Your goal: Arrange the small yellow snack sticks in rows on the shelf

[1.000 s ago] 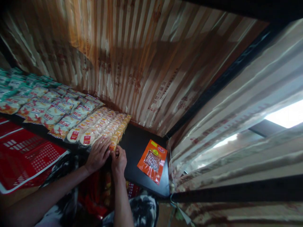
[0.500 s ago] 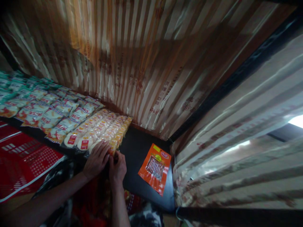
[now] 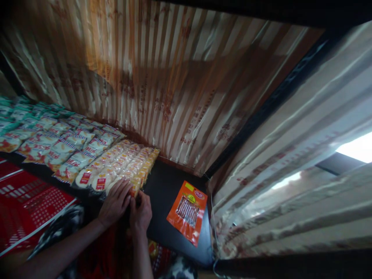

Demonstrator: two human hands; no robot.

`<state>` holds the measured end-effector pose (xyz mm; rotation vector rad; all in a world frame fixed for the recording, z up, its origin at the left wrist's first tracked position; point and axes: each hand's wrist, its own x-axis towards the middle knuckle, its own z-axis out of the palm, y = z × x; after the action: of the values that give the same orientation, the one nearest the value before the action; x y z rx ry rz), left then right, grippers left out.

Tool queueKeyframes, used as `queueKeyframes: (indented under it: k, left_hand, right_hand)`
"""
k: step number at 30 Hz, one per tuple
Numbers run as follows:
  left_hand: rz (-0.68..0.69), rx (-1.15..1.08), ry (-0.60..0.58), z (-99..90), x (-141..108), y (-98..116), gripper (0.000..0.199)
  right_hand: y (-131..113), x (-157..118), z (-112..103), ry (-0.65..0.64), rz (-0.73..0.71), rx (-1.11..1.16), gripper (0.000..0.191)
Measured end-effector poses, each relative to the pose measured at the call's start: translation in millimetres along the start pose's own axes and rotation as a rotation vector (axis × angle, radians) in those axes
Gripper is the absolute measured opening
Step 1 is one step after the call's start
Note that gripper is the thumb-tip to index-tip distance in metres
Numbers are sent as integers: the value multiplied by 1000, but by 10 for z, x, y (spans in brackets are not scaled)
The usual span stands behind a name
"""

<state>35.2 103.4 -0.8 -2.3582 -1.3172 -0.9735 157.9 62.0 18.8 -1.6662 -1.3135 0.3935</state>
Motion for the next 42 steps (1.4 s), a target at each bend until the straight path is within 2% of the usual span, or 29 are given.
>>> queueKeyframes:
  k: [8, 15, 27, 34, 42]
  left_hand:
    - [41, 41, 46, 54, -18, -26, 40]
    - [24, 17, 50, 120, -37, -48, 42]
    - [30, 23, 45, 95, -25, -58, 44]
    - [26, 36, 57, 83, -28, -33, 44]
    - [7, 15, 35, 76, -31, -37, 44]
  right_hand:
    - [-18, -29, -12, -15, -5, -5, 26]
    - [-8, -31, 4, -5, -14, -9, 23]
    - [10, -34, 21, -4, -18, -14, 25]
    - [-68, -40, -25, 54, -50, -10, 23]
    - [-31, -40, -11, 18, -35, -38, 23]
